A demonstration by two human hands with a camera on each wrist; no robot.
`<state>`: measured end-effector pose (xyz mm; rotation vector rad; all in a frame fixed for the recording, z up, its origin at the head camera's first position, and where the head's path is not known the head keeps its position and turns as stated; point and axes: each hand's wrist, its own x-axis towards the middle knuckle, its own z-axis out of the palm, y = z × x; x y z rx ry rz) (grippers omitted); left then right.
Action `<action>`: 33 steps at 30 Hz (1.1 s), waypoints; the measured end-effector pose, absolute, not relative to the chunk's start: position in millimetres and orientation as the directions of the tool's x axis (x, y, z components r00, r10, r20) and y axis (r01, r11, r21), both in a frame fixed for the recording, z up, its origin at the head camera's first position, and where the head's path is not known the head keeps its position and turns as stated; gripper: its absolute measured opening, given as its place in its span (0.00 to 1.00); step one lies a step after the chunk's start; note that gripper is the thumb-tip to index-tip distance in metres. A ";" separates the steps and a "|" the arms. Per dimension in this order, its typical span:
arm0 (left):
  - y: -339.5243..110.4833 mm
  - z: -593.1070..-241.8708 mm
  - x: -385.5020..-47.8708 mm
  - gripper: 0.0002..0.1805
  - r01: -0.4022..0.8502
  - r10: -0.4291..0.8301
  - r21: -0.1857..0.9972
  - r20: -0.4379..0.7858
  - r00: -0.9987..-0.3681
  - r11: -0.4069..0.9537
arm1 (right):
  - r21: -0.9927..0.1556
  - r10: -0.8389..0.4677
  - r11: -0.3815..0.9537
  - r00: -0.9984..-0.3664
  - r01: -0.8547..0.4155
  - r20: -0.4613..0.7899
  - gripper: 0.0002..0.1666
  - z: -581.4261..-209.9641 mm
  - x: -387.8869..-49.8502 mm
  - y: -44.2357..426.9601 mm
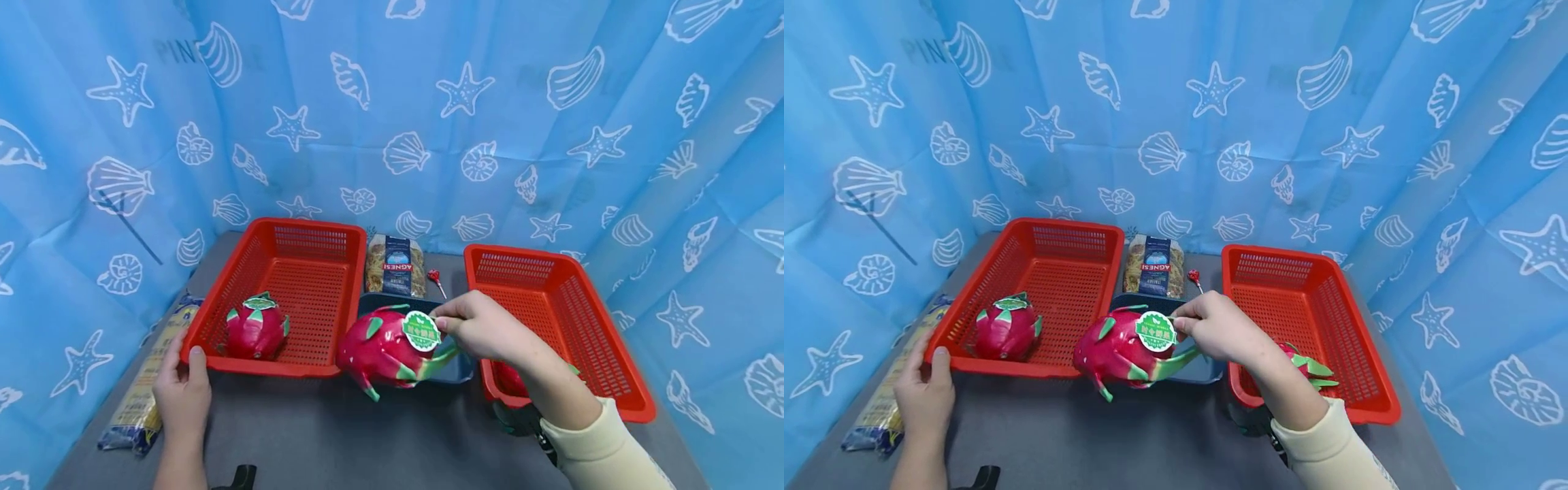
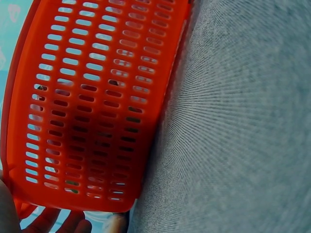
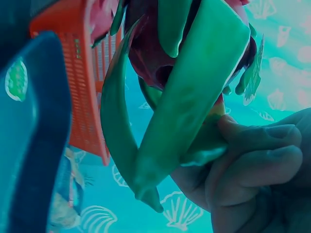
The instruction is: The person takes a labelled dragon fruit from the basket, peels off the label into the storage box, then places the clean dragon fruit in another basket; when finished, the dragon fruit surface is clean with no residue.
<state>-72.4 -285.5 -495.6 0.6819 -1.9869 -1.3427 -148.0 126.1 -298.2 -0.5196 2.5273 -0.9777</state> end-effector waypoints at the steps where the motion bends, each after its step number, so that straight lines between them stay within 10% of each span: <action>1: -285.6 -495.2 -72.0 0.27 -0.066 -0.717 0.937 0.215 -0.663 0.343 | -0.711 -0.464 0.678 -0.859 -0.188 -0.216 0.15 -302.0 -142.2 129.9; 23: -284.2 -492.8 -69.6 0.27 -0.071 -0.710 0.935 0.212 -0.671 0.347 | -0.865 -0.357 0.472 -0.861 0.170 -0.364 0.11 -444.5 -79.8 149.8; 33: -284.2 -493.7 -70.2 0.27 -0.087 -0.688 0.894 0.272 -0.673 0.439 | -0.888 -0.355 0.445 -0.889 0.112 -0.290 0.10 -461.7 -84.7 148.1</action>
